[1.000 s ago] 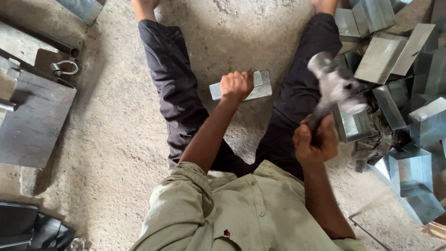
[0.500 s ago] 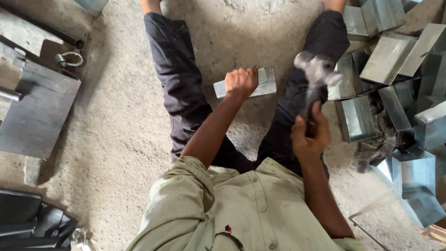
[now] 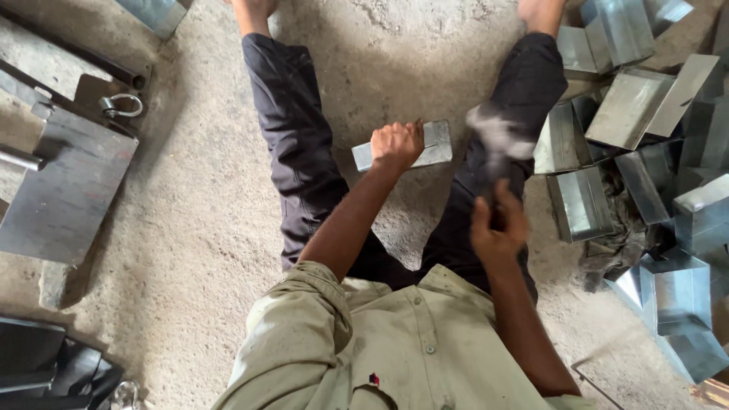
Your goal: The person sits on the floor and uses a hammer to flatten and shape rectangular metal pieces. They repeatedly pick up a piece, position it on the ground, and strike it with the hammer to adjust its form before moving it aside.
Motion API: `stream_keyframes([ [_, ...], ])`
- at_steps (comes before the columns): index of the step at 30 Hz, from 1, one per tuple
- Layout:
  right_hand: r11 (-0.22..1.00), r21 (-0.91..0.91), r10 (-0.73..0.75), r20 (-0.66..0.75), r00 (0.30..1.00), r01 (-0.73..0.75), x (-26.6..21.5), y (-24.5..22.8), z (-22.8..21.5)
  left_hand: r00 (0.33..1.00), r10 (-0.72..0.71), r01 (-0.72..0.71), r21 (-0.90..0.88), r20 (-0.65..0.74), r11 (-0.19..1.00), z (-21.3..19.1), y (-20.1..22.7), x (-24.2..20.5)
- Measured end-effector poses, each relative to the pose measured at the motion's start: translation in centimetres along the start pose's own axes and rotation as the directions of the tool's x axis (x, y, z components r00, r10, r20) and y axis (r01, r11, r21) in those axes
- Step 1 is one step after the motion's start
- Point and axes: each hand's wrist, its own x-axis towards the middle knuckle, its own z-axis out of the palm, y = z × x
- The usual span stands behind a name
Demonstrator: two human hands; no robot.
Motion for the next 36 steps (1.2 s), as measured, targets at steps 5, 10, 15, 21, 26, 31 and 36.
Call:
stream_keyframes([
  [5,0.960,-0.180,-0.158,0.278,0.947,0.213,1.9,-0.9,0.1,1.000,0.002,-0.002,-0.010,-0.030,1.000,-0.9,0.5,0.2],
  [10,0.945,-0.061,0.326,0.188,0.926,-0.320,-1.9,-4.3,-0.3,0.989,-0.146,0.137,-0.188,-0.035,0.972,-1.0,0.2,-0.3],
  [15,0.958,0.005,0.279,0.225,0.933,-0.288,-4.3,-6.8,-0.5,0.894,-0.219,-0.127,-0.689,-0.391,0.713,6.8,-1.5,0.5],
  [21,0.919,0.295,-0.302,0.106,0.947,0.260,-3.2,-10.5,-2.0,0.687,-0.086,-0.500,-0.555,-0.721,0.665,13.3,-3.3,1.1],
  [26,0.905,0.239,-0.394,0.159,0.905,0.352,-1.4,-8.9,0.2,0.820,-0.146,-0.407,-0.743,-0.554,0.531,12.5,-2.9,1.0],
  [31,0.948,-0.227,-0.132,0.355,0.926,0.223,0.4,-9.6,1.1,0.830,-0.146,-0.389,-0.747,-0.538,0.540,13.5,-2.8,1.5],
  [36,0.975,-0.173,-0.106,0.187,0.977,0.139,0.3,-9.7,2.1,0.417,0.157,-0.589,-0.134,-0.895,0.797,15.4,-4.2,1.9],
])
